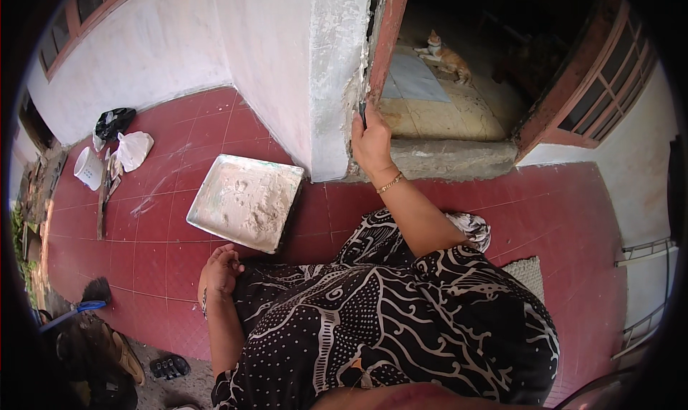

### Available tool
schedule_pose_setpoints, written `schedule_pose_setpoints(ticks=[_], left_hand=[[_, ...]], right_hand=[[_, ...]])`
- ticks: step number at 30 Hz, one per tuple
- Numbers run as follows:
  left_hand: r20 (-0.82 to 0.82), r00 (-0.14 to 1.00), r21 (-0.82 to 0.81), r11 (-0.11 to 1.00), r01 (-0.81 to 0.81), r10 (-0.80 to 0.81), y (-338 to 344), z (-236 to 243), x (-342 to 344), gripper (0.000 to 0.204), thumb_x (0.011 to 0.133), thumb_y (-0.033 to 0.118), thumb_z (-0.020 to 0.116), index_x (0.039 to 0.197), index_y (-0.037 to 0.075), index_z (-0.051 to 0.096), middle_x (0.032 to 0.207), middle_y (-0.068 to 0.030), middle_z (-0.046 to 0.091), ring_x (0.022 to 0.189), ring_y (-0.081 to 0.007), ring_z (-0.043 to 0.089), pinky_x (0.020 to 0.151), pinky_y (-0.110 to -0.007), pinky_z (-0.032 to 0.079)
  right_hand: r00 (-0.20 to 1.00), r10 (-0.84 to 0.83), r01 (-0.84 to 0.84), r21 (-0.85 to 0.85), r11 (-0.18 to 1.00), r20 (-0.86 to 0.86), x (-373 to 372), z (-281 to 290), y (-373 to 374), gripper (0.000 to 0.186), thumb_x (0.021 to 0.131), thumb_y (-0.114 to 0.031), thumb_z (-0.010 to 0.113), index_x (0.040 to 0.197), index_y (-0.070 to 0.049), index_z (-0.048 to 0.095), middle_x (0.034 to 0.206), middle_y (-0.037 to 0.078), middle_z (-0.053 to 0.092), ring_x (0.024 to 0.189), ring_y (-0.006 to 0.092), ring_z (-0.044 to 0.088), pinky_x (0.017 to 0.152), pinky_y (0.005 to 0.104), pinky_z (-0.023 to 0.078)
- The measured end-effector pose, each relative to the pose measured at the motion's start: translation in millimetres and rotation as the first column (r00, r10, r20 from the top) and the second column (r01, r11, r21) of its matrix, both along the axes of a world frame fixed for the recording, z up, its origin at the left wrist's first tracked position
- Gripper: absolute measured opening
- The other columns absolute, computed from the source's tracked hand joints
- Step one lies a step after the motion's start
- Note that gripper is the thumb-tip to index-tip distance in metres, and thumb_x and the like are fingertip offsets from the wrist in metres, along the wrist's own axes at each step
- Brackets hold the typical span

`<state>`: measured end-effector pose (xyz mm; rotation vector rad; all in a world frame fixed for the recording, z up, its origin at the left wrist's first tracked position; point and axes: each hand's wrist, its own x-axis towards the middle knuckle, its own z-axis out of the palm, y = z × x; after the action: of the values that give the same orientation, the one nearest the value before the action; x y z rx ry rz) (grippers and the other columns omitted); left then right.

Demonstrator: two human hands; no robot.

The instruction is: The person applies a plaster-like material to a damaged section of a wall using a putty knife. The person mixes the material in a tray, scoops it onto the tool, and spreads it into the gaps on the wall edge before smoothing it with their fingers.

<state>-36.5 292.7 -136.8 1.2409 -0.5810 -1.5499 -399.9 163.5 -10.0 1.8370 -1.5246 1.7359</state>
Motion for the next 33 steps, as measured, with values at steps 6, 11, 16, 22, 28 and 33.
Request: schedule_pose_setpoints(ticks=[6,11,16,22,28,33], left_hand=[[-0.010,0.999,-0.012,0.999,-0.033,0.032,2,0,2,0.020,0.081,0.004,0.053,0.101,0.004,0.050,0.069,-0.0026,0.053,0.052,-0.0106,0.047,0.051,-0.028,0.045],[0.003,1.000,0.009,1.000,-0.017,0.017,1,0,1,0.020,0.080,0.003,0.053,0.100,0.004,0.050,0.069,-0.0023,0.053,0.052,-0.0105,0.047,0.050,-0.028,0.045],[-0.013,0.999,-0.017,0.999,-0.035,0.035,1,-4,3,0.020,0.081,0.003,0.053,0.101,0.004,0.050,0.069,-0.0027,0.054,0.051,-0.0106,0.047,0.050,-0.027,0.046],[-0.039,0.998,-0.010,0.999,-0.048,0.047,2,-3,3,0.021,0.080,0.002,0.053,0.101,0.003,0.049,0.069,-0.0034,0.054,0.051,-0.0108,0.047,0.049,-0.028,0.046],[-0.021,0.999,0.002,1.000,-0.027,0.027,-2,-5,3,0.021,0.081,0.003,0.053,0.102,0.003,0.049,0.069,-0.0032,0.054,0.051,-0.0106,0.047,0.050,-0.028,0.046],[-0.015,1.000,0.016,1.000,-0.026,0.026,-4,-6,3,0.021,0.081,0.003,0.053,0.102,0.004,0.050,0.068,-0.0029,0.054,0.051,-0.0103,0.047,0.050,-0.028,0.046]], right_hand=[[0.985,0.133,-0.143,0.086,0.986,0.110,-22,2,34,0.025,0.088,-0.009,0.054,0.109,0.003,0.057,0.072,0.007,0.057,0.063,0.0121,0.052,0.060,0.0269,0.045],[0.942,0.225,-0.223,-0.036,0.974,0.249,-23,59,15,0.019,0.089,-0.010,0.054,0.103,0.001,0.059,0.068,-0.002,0.051,0.057,0.0046,0.045,0.052,0.0212,0.040],[0.992,0.116,-0.104,-0.187,0.977,0.055,-23,102,-23,0.023,0.084,-0.009,0.055,0.101,0.006,0.057,0.080,0.024,0.059,0.074,0.0373,0.059,0.066,0.0397,0.046],[0.999,0.030,-0.027,-0.065,0.997,0.039,-16,66,-32,0.023,0.084,-0.009,0.054,0.100,0.008,0.056,0.081,0.026,0.059,0.076,0.0422,0.057,0.068,0.0429,0.046],[0.997,-0.042,0.037,-0.081,0.996,-0.066,-26,5,-6,0.024,0.085,-0.009,0.056,0.105,0.004,0.058,0.084,0.023,0.062,0.073,0.0307,0.061,0.066,0.0339,0.047],[0.999,0.045,-0.045,0.028,0.999,0.000,-39,26,24,0.028,0.086,-0.011,0.057,0.109,0.005,0.057,0.081,0.017,0.062,0.071,0.0193,0.058,0.068,0.0294,0.047]])
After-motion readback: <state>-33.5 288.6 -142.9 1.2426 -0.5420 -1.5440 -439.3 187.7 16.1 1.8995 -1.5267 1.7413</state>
